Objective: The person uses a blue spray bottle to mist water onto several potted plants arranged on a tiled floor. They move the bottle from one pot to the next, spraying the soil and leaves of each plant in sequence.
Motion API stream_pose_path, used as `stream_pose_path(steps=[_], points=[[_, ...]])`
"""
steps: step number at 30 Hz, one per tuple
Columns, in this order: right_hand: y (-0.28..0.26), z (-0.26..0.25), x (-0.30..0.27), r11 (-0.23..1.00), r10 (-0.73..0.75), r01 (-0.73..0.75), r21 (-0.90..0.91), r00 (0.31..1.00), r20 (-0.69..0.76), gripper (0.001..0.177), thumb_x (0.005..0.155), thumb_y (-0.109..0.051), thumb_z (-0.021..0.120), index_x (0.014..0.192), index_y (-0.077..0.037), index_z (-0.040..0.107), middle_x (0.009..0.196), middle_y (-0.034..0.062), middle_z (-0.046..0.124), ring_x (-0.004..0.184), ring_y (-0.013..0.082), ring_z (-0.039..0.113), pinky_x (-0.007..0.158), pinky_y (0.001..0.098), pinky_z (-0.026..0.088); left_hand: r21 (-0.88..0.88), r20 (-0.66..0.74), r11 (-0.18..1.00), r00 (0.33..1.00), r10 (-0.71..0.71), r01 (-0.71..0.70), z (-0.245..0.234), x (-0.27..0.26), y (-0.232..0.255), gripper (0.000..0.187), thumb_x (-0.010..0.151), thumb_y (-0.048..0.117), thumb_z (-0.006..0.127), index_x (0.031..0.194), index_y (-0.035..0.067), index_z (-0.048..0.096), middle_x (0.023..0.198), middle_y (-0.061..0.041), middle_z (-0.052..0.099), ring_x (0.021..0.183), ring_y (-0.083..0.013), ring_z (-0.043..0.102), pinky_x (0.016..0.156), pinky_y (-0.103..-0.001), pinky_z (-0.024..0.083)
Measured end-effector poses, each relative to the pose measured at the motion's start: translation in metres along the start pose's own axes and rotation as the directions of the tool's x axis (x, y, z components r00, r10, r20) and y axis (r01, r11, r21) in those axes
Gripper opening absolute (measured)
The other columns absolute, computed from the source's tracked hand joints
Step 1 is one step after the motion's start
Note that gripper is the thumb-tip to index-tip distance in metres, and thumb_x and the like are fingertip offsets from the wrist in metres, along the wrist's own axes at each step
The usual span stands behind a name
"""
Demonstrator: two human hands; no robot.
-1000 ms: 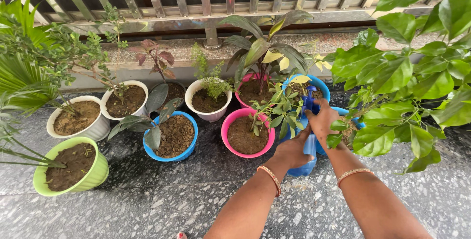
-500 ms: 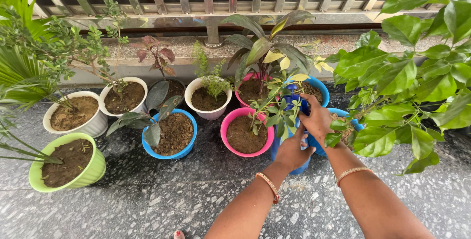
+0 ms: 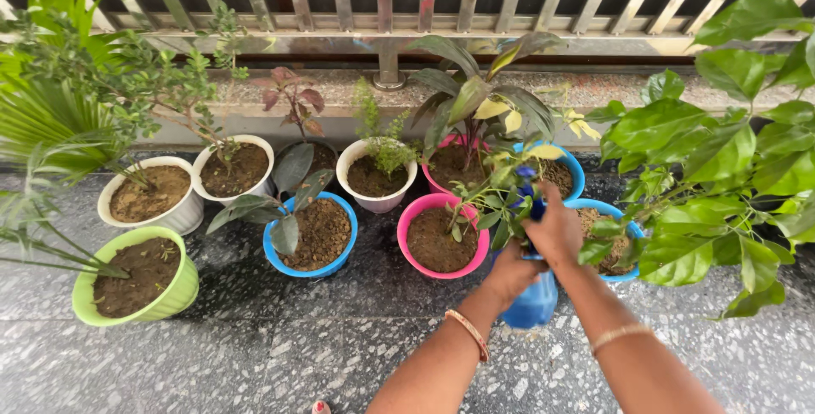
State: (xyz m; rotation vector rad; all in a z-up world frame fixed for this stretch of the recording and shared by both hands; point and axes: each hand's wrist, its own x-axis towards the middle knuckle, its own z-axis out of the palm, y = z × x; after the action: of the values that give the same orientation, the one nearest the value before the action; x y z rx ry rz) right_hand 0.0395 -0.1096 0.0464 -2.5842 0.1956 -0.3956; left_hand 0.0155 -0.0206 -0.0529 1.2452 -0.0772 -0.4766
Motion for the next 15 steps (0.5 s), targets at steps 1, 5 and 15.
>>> stream_pose_path(steps=[1,5,15], points=[[0.0,-0.003,-0.011,0.999,0.055,-0.055,-0.001,0.998,-0.009,0.064,0.076,-0.025,0.079,0.135,-0.018,0.057,0.091,0.0241,0.074,0.089,0.0447,0.07,0.081,0.0528,0.053,0.009,-0.001,1.0,1.0,-0.007,0.007,0.001,-0.009,0.001,0.069,0.082,0.014,0.078,0.141,0.005,0.045,0.127,-0.009,0.063,0.098,-0.0132,0.064,0.072,-0.031,0.053],[0.001,-0.015,-0.068,0.99,0.098,-0.087,0.113,0.991,-0.095,0.062,0.073,-0.03,0.081,0.128,-0.014,0.059,0.088,0.0173,0.073,0.079,0.038,0.073,0.072,0.0496,0.055,-0.009,0.03,0.993,0.993,-0.115,0.115,0.002,-0.05,-0.002,0.062,0.08,0.015,0.078,0.132,0.004,0.046,0.106,-0.014,0.07,0.083,-0.0183,0.072,0.066,-0.03,0.055],[-0.069,-0.032,-0.144,0.934,0.067,-0.084,0.347,0.996,0.06,0.05,0.08,-0.03,0.077,0.126,-0.018,0.064,0.076,0.0119,0.074,0.066,0.0268,0.074,0.062,0.0393,0.056,-0.067,0.037,0.981,0.983,-0.182,0.184,-0.046,-0.154,0.064,0.045,0.086,0.041,0.063,0.123,0.016,0.061,0.094,-0.004,0.074,0.076,-0.0178,0.074,0.061,-0.033,0.06]])
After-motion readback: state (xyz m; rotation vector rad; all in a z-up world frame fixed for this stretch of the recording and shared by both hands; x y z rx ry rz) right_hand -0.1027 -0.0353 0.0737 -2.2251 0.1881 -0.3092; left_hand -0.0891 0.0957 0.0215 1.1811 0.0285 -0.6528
